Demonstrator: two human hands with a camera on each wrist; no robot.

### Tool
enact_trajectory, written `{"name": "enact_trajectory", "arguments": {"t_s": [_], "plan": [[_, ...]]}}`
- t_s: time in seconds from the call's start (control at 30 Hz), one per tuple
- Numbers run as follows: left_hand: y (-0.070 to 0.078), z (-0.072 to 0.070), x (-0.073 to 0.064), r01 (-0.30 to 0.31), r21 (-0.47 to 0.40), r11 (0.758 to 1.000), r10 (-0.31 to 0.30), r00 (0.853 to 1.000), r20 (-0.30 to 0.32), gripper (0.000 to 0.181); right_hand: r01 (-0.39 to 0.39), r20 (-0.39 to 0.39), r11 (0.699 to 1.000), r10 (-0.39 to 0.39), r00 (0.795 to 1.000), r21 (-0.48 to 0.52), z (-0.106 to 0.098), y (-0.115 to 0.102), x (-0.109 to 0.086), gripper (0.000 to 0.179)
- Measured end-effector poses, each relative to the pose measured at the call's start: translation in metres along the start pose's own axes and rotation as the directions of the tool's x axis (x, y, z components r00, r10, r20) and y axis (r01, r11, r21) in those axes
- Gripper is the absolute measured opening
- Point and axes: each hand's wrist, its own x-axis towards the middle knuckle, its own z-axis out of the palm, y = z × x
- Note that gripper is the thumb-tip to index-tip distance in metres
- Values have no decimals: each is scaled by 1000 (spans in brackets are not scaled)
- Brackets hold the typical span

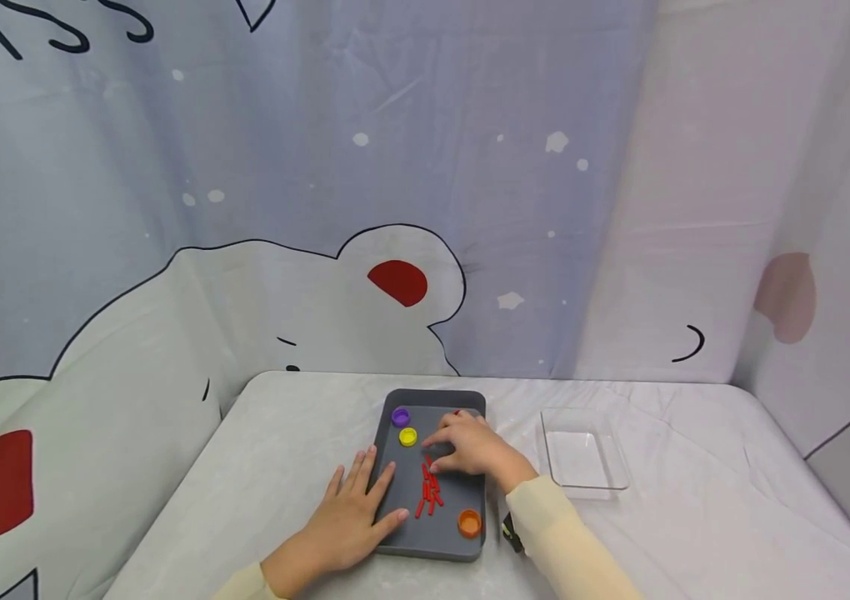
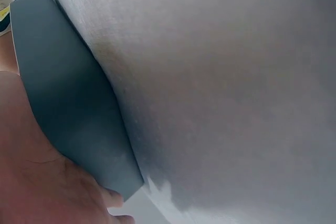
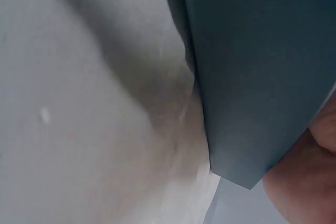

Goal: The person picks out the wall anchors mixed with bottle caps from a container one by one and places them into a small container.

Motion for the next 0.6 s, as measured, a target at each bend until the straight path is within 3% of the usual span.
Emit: {"name": "enact_trajectory", "arguments": {"t_s": [0.6], "plan": [[-1,0,0,-6,-17,1000,6,1000,8,82,-68,4,988,69,998,-135,6,-8,1,36]]}}
